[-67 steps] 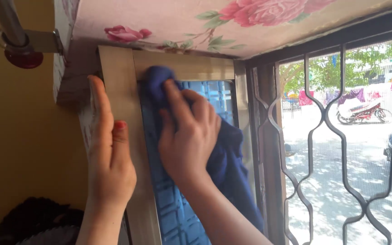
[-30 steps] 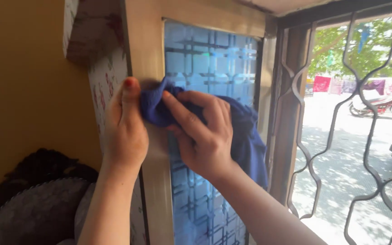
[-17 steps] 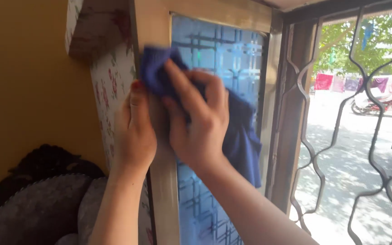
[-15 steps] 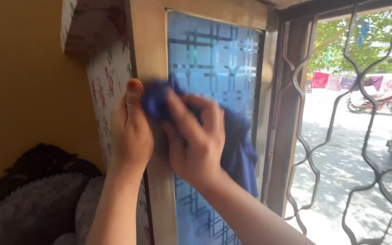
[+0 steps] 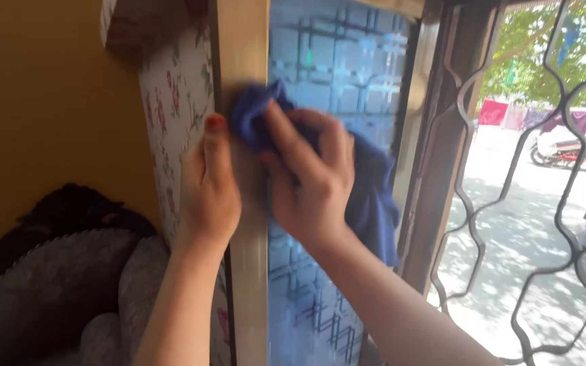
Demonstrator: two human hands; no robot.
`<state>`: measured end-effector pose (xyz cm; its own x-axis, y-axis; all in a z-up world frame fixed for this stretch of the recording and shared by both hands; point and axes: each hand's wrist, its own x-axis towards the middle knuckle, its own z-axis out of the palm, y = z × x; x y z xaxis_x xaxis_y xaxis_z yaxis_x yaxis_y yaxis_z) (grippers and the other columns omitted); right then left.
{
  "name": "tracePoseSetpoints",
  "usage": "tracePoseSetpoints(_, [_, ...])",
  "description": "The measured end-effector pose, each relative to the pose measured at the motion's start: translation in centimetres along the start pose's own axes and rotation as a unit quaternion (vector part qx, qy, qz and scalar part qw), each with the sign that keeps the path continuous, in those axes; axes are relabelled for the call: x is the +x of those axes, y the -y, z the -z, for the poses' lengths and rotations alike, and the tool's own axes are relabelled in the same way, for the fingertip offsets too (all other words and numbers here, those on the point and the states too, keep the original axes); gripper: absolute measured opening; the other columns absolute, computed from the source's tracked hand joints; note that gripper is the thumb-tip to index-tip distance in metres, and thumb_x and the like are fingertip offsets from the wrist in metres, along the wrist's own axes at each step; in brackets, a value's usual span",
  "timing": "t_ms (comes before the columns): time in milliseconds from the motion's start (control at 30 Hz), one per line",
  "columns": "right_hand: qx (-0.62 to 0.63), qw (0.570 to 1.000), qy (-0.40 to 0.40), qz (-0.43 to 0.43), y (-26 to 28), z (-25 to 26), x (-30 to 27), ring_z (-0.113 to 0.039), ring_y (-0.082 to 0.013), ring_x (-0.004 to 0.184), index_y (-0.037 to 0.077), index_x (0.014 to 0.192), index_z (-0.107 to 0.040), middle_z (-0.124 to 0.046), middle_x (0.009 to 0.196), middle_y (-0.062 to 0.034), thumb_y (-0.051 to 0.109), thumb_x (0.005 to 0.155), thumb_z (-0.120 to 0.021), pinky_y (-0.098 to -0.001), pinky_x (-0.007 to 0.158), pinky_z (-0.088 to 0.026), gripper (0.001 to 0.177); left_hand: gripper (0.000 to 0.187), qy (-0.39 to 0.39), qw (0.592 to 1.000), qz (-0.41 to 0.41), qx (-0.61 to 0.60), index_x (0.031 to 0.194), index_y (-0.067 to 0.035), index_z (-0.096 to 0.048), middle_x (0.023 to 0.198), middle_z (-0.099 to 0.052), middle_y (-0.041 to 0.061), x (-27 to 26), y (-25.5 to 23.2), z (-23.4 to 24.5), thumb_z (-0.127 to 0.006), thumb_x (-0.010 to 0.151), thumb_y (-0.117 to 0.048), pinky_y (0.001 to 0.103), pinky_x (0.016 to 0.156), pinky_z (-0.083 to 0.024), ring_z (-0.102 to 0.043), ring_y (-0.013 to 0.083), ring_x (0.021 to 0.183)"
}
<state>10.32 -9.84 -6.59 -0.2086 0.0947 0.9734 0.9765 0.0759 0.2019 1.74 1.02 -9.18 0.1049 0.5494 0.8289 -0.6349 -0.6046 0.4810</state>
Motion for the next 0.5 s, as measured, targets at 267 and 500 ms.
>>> tracePoseSetpoints(267, [0.009, 0.998, 0.036, 0.060, -1.5, 0.8, -1.1, -0.063, -0.0322, 0.109, 0.016, 0.131, -0.071, -0.064, 0.123, -0.0119, 0.004, 0.087, -0.073, -0.0417, 0.095, -0.048, 0.045, 0.053, -0.009, 0.997, 0.071, -0.032, 0.080, -0.013, -0.045, 0.076, -0.037, -0.009, -1.2, 0.1, 0.6, -0.038, 0.107, -0.057, 0.026, 0.059, -0.028, -0.033, 0.0042, 0.071])
tracePoseSetpoints(500, [-0.040, 0.998, -0.003, -0.050, -5.0, -4.9, 7.2, -0.065, -0.0323, 0.102, 0.009, 0.099, -0.069, -0.066, 0.097, -0.0075, 0.014, 0.096, -0.079, -0.0430, 0.095, -0.048, 0.011, 0.054, 0.007, 0.981, 0.165, -0.099, 0.087, -0.009, -0.050, 0.084, -0.041, -0.006, -1.9, 0.7, 1.2, -0.042, 0.112, -0.057, 0.026, 0.068, -0.032, -0.032, 0.0098, 0.074])
